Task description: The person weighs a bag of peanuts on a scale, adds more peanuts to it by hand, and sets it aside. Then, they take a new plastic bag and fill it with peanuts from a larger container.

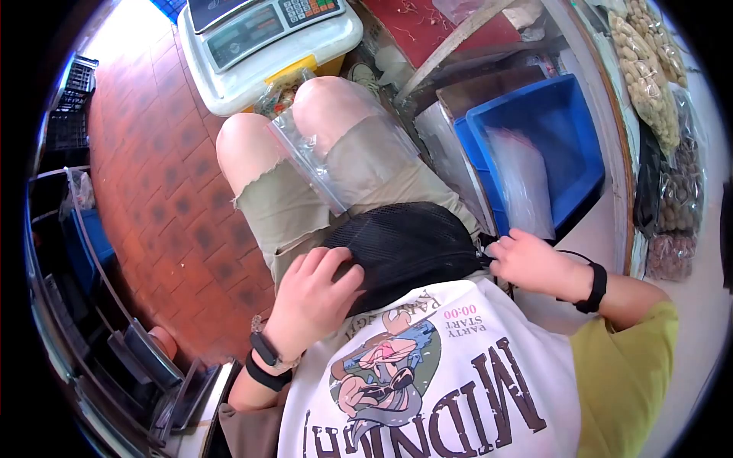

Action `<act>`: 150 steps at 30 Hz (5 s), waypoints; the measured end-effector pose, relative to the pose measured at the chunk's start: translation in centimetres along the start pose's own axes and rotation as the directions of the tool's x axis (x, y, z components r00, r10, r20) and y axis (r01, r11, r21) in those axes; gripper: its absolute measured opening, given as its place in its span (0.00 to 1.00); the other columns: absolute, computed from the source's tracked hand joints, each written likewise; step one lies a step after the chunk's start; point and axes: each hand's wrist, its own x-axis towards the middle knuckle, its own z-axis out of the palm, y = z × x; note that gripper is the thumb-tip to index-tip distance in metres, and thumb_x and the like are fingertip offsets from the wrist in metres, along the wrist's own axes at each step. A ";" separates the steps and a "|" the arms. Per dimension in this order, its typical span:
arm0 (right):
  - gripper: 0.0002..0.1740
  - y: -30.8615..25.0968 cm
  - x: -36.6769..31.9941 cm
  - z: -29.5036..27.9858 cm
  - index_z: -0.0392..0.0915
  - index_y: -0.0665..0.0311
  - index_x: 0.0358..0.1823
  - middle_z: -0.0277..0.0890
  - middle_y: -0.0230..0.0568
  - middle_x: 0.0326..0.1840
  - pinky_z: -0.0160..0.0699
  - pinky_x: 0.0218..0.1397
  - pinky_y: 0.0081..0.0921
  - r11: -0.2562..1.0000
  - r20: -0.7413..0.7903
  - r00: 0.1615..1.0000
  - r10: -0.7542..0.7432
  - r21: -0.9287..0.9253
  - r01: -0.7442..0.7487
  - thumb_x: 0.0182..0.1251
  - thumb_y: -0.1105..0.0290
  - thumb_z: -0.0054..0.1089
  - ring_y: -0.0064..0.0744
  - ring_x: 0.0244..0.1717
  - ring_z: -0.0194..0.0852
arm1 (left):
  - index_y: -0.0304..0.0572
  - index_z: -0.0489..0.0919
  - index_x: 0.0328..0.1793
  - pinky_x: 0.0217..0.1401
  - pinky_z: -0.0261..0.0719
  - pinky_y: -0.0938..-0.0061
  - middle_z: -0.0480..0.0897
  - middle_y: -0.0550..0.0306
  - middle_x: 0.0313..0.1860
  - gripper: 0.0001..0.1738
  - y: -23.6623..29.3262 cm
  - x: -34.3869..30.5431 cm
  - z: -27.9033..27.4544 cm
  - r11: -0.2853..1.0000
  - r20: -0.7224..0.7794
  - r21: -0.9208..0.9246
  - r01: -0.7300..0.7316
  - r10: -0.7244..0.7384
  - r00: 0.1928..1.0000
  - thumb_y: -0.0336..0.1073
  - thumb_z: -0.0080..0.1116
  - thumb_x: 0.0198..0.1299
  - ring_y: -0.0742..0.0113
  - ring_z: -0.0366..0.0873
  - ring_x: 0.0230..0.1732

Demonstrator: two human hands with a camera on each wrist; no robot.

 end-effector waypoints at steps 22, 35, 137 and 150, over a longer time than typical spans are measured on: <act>0.39 0.5 10.6 0.2 0.48 0.65 0.81 0.42 0.54 0.85 0.42 0.82 0.53 0.648 -0.398 0.917 -0.016 0.694 0.313 0.79 0.49 0.43 0.59 0.84 0.37 | 0.37 0.80 0.48 0.58 0.77 0.63 0.82 0.47 0.53 0.10 -1.8 2.0 -2.1 0.916 -0.121 -0.293 0.273 -0.318 0.940 0.25 0.62 0.59 0.46 0.79 0.55; 0.52 8.1 21.2 -3.0 0.58 0.45 0.78 0.46 0.57 0.82 0.60 0.76 0.55 0.945 -0.630 0.748 0.209 0.326 0.011 0.51 0.51 0.75 0.70 0.78 0.45 | 0.40 0.78 0.49 0.49 0.79 0.59 0.80 0.51 0.42 0.12 -9.8 6.5 -1.9 0.901 -0.264 0.162 0.403 -0.354 0.897 0.35 0.61 0.62 0.49 0.79 0.49; 0.28 10.9 32.9 -3.5 0.81 0.52 0.56 0.79 0.44 0.41 0.79 0.48 0.44 0.777 -0.694 0.702 0.162 0.528 0.343 0.52 0.82 0.56 0.51 0.44 0.80 | 0.51 0.76 0.63 0.65 0.72 0.52 0.72 0.45 0.61 0.29 -17.2 9.4 2.6 0.765 -0.579 -0.054 0.642 -0.547 0.604 0.27 0.63 0.51 0.41 0.70 0.65; 0.08 12.2 28.2 -10.1 0.78 0.57 0.42 0.79 0.41 0.31 0.76 0.33 0.39 0.757 -0.750 0.166 0.640 0.653 0.028 0.61 0.71 0.63 0.44 0.28 0.78 | 0.40 0.81 0.44 0.41 0.78 0.62 0.79 0.51 0.41 0.10 -11.8 8.5 -6.3 0.811 -0.891 0.013 0.585 -0.256 0.375 0.21 0.57 0.57 0.52 0.79 0.38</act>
